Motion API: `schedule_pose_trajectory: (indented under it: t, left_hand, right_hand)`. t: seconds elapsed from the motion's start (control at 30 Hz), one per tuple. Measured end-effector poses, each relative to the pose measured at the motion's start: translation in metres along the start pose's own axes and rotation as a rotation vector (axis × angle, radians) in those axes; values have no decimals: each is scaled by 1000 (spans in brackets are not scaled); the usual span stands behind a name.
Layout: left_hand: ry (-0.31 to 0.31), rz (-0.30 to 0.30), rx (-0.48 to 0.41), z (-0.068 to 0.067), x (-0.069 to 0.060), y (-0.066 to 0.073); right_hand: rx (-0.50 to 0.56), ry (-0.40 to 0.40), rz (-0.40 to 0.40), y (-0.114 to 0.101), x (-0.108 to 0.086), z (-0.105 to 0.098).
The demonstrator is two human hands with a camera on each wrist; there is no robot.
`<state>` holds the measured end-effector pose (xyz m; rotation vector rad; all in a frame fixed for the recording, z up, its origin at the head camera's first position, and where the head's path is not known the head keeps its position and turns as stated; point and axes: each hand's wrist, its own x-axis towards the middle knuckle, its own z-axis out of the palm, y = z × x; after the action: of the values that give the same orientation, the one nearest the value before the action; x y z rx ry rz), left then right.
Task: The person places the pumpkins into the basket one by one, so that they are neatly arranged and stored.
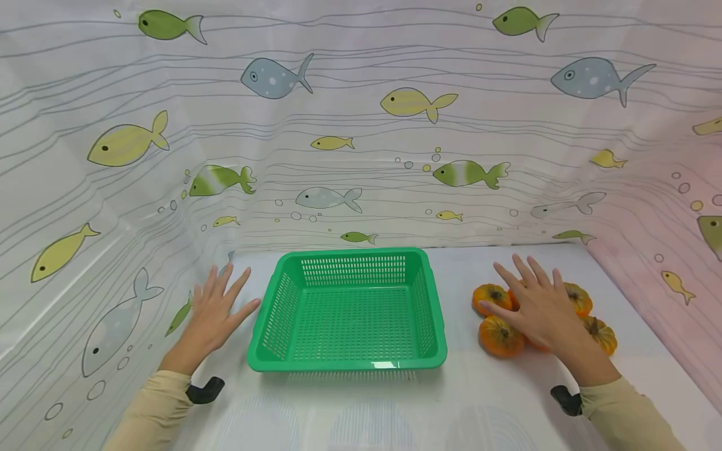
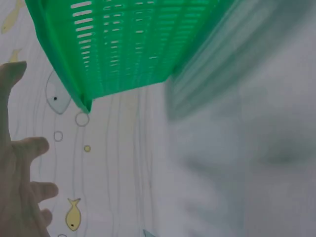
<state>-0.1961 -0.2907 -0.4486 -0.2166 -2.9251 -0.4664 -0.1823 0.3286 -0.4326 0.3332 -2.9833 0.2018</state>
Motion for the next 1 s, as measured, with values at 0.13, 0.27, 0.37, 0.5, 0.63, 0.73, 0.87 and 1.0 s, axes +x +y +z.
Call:
schedule_pose_trajectory:
  t: [0.13,0.27,0.37,0.5,0.63,0.73,0.87,1.0]
  left_hand:
    - [-27,-21,-139,1,4,4]
    - [-42,-66,-321,5,8,10]
    - [-43,-104,-471,12,13,15]
    - [-41,-177,-625,21,18,22]
    - [-55,-232,-762,29,23,26]
    - [-63,-273,-872,33,24,28]
    - [-41,-318,-959,37,23,30]
    - [-26,-328,-1018,38,22,30]
  right_hand:
    - [33,-40,10,2,5,-1]
    - [82,-94,18,5,15,0]
    - [124,-146,33,9,21,3]
    - [162,-198,52,14,26,8]
    - [171,-212,65,18,32,12]
    - [166,-217,67,21,35,15]
    - [156,-227,69,24,37,21]
    - [147,-214,70,25,39,28]
